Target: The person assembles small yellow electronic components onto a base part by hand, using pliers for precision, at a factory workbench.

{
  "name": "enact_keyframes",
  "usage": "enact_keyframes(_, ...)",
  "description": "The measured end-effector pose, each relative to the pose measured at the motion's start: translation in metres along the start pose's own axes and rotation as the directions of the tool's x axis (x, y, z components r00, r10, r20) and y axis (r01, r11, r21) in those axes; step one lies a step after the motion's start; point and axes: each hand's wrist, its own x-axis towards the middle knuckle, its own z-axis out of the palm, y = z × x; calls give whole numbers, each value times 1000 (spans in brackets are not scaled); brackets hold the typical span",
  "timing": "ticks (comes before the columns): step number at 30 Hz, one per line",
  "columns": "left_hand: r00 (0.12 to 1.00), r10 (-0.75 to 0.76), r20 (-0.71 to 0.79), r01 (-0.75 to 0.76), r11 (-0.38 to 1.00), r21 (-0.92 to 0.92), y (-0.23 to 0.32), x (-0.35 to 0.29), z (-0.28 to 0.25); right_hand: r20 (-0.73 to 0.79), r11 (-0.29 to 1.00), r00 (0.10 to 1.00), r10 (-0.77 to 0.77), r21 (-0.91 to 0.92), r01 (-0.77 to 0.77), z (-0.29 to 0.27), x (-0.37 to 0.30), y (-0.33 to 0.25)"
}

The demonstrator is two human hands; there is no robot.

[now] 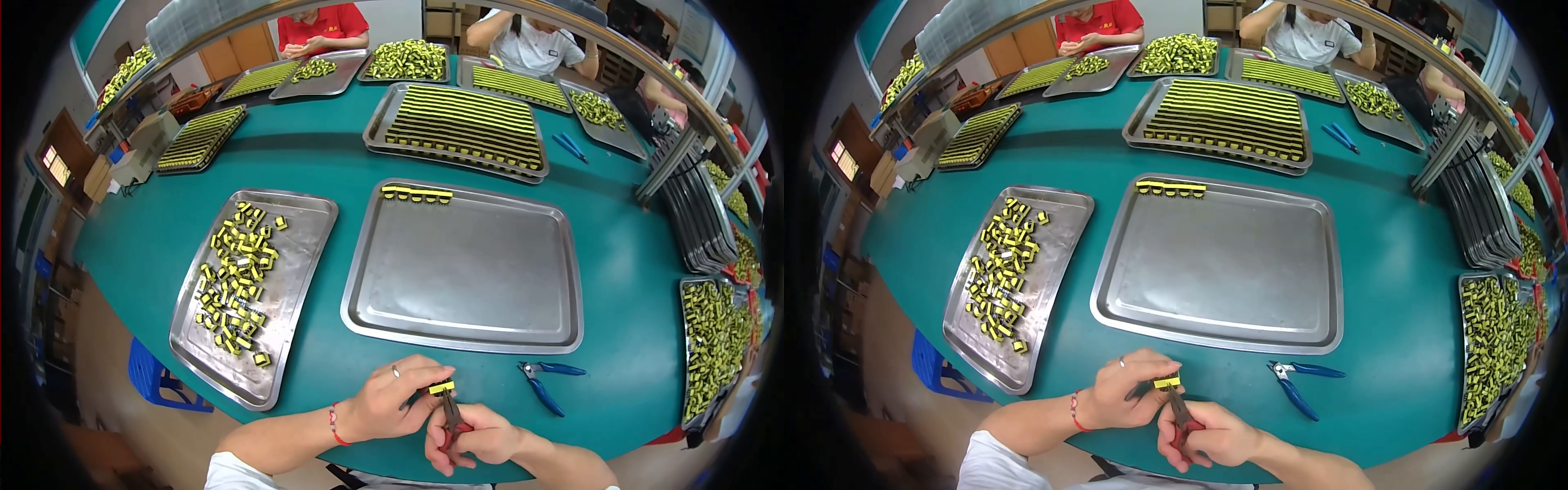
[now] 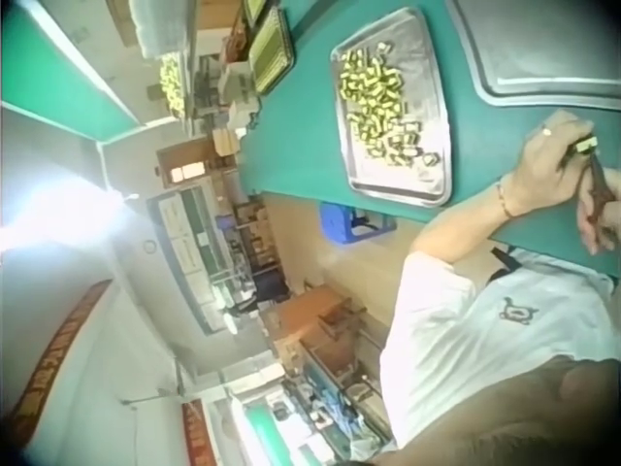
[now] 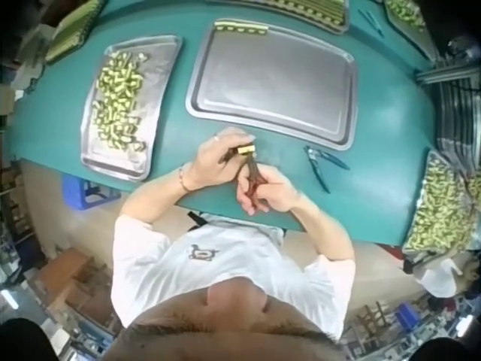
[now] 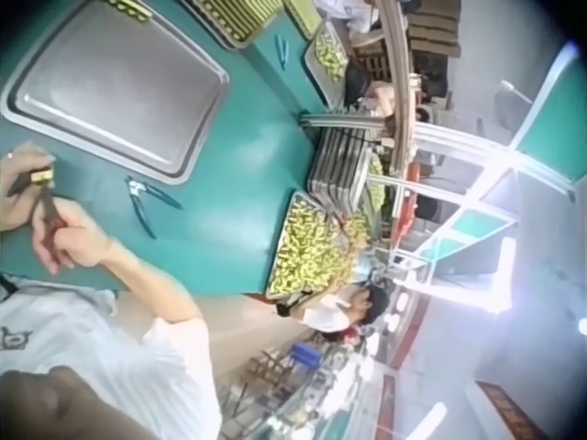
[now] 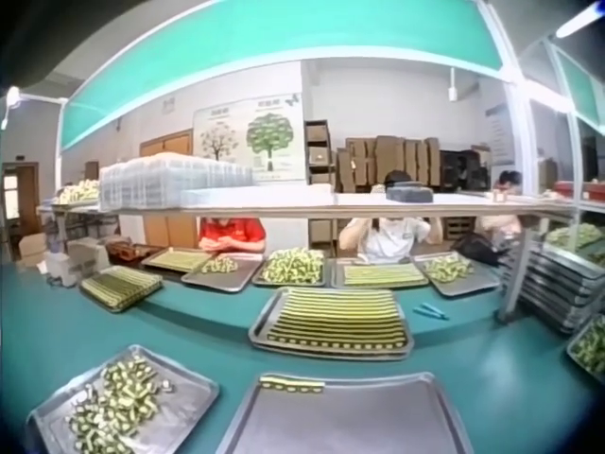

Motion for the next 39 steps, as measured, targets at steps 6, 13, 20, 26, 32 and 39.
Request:
enact_keyframes(6,992,-119,-28,119,993,-1,9,-1,3,-40,998,999,37,-51,-39,2,0,0)
enact_keyframes(13,988,-151,-39,150,988,-31,7,-2,3,0,996,1000,16,87,-16,2,2,0)
enact_keyframes(20,995,-101,5,101,994,-33,4,-2,-1,-38,999,998,41,24,-41,2,0,-1)
enact_keyframes(26,988,-154,-20,154,988,-21,1,-6,0,18,994,999,28,101,-29,6,2,-2)
enact_keyframes(32,980,-185,-69,178,980,-86,3,-5,4,133,988,987,94,105,-108,0,-1,-5)
enact_keyframes(39,996,-82,-30,82,997,-5,6,-3,3,17,978,981,192,-91,-190,-5,-6,-23)
